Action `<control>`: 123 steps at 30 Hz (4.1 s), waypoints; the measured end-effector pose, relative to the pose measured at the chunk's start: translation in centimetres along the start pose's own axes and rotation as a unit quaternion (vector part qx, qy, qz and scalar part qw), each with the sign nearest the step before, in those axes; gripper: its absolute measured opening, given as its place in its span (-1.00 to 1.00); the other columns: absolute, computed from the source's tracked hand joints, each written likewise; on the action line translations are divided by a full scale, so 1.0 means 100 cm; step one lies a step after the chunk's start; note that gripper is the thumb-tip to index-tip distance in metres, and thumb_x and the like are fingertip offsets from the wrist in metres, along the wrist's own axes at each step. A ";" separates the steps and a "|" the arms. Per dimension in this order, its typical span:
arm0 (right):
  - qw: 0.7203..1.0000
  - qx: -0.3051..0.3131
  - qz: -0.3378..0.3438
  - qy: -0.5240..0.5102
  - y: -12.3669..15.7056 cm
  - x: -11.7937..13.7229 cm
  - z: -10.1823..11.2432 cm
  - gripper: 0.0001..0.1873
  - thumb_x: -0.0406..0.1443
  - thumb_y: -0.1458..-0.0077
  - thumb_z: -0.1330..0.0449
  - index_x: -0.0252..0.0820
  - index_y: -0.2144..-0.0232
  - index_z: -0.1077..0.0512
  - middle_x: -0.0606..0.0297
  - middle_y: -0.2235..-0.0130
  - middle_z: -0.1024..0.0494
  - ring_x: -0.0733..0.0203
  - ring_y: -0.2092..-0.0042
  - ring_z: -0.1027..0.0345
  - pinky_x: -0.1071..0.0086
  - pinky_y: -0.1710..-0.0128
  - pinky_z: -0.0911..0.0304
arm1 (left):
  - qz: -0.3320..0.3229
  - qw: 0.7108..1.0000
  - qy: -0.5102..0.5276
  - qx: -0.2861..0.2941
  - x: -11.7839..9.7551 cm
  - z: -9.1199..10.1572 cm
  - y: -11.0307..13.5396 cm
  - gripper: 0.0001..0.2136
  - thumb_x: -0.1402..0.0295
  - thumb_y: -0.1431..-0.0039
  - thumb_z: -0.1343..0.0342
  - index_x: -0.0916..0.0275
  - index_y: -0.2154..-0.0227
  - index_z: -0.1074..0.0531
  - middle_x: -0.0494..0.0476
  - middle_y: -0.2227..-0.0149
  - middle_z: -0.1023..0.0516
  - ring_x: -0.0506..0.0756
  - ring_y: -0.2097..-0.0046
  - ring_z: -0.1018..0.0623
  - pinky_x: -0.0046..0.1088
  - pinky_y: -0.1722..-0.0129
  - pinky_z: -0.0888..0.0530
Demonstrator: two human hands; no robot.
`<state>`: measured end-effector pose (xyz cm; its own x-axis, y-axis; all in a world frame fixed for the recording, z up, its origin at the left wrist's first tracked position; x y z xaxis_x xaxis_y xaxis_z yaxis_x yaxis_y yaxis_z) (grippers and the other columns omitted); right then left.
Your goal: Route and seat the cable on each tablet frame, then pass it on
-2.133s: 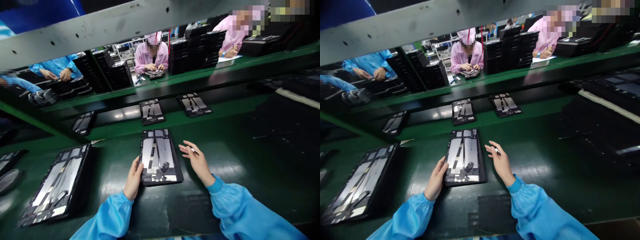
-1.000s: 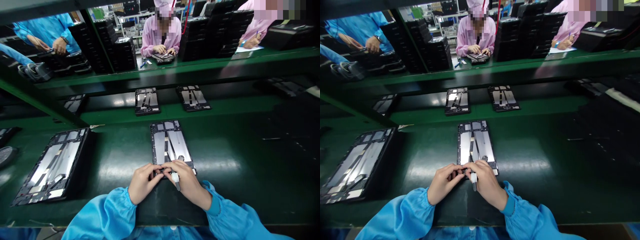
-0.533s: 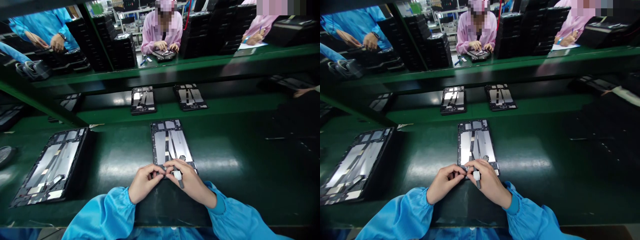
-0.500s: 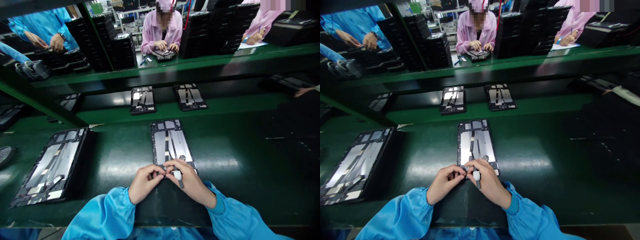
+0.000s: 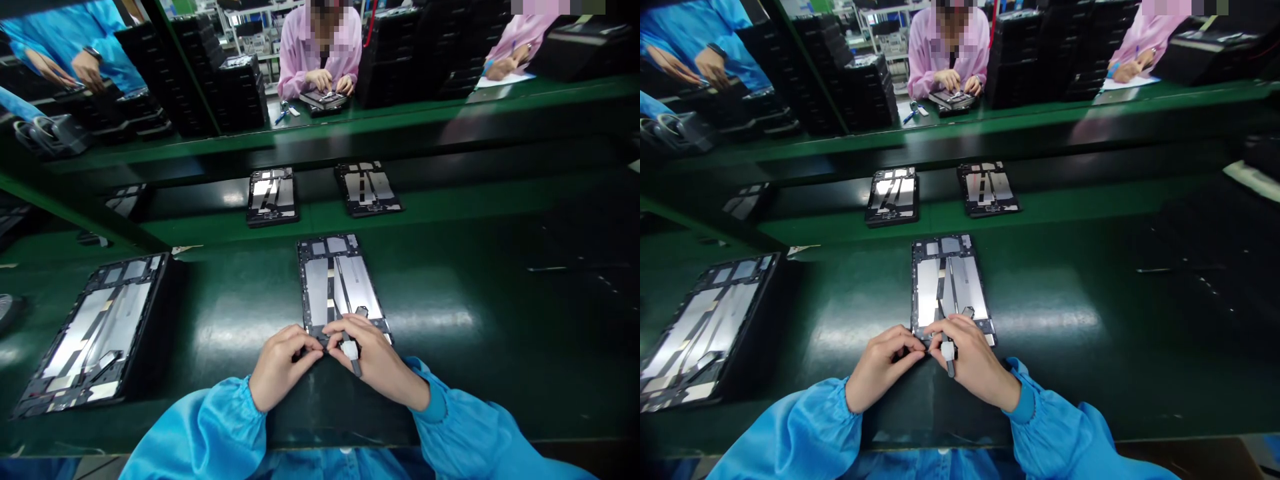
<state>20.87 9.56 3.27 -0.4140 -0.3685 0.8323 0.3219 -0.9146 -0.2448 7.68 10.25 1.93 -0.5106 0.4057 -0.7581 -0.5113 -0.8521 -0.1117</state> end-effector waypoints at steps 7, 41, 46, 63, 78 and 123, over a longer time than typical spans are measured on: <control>0.999 -0.004 0.030 0.021 0.003 -0.001 -0.007 -0.67 -0.50 -0.14 -0.13 -0.05 0.10 -0.40 0.36 0.37 -0.57 0.13 0.28 -0.45 0.02 -0.10 -0.21 | -0.007 0.996 -0.090 0.014 -0.006 -0.004 0.005 -0.81 0.29 -0.33 -0.03 0.18 0.33 -0.51 0.07 0.34 -0.46 0.02 0.34 -0.48 -0.50 0.35 -0.44; 0.978 0.008 -0.159 -0.139 0.038 -0.022 0.002 -0.85 -0.24 -0.28 -0.11 -0.13 0.16 -0.42 0.35 0.44 -0.50 0.29 0.50 -0.40 0.42 0.46 -0.39 | -0.200 0.931 -0.306 -0.017 -0.019 -0.016 0.031 -0.72 0.49 -0.37 0.04 0.20 -0.08 -0.36 0.17 0.10 -0.47 0.08 0.25 -0.46 -0.38 0.30 -0.33; 0.985 0.000 -0.142 -0.096 0.032 -0.019 0.003 -0.87 -0.27 -0.24 -0.13 -0.14 0.23 -0.47 0.27 0.35 -0.57 0.23 0.41 -0.48 0.36 0.34 -0.40 | -0.200 0.931 -0.305 -0.021 -0.019 -0.015 0.032 -0.72 0.49 -0.37 0.06 0.20 -0.08 -0.36 0.16 0.10 -0.47 0.07 0.26 -0.46 -0.38 0.30 -0.33; 0.981 0.027 -0.133 -0.136 0.035 -0.019 0.001 -0.84 -0.27 -0.25 -0.14 -0.11 0.17 -0.51 0.22 0.21 -0.62 0.20 0.32 -0.54 0.39 0.30 -0.47 | -0.249 0.927 -0.279 -0.039 -0.023 -0.004 0.037 -0.74 0.50 -0.37 0.04 0.23 -0.05 -0.40 0.19 0.04 -0.52 0.07 0.14 -0.50 -0.41 0.28 -0.40; 0.945 0.067 -0.265 -0.178 0.064 -0.042 -0.007 -0.78 -0.14 -0.20 -0.18 -0.18 0.30 -0.45 0.32 0.43 -0.52 0.29 0.47 -0.43 0.49 0.54 -0.38 | -0.311 0.923 -0.221 0.040 -0.050 -0.033 0.067 -0.77 0.44 -0.37 0.01 0.20 -0.01 -0.45 0.14 -0.02 -0.51 0.11 0.01 -0.45 -0.39 0.16 -0.37; 0.932 0.119 -0.281 -0.193 -0.025 -0.047 -0.009 -0.83 -0.24 -0.11 -0.23 -0.12 0.44 -0.31 0.39 0.60 -0.54 0.17 0.49 -0.55 0.44 0.60 -0.39 | -0.213 0.945 -0.239 -0.071 -0.022 -0.002 0.035 -0.80 0.46 -0.35 -0.01 0.24 0.05 -0.46 0.14 0.11 -0.58 0.05 0.16 -0.52 -0.42 0.19 -0.50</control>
<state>21.25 13.46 -0.44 -0.2516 0.2885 0.9238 0.3457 -0.8648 0.3642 7.12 6.33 3.05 -0.5504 0.7963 -0.2509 -0.6609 -0.5992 -0.4518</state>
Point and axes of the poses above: each hand's wrist, its own y-axis away from the middle knuckle, its own z-axis out of the back of the hand, x = y × z, the point moved 9 cm from there along -y, towards the middle knuckle
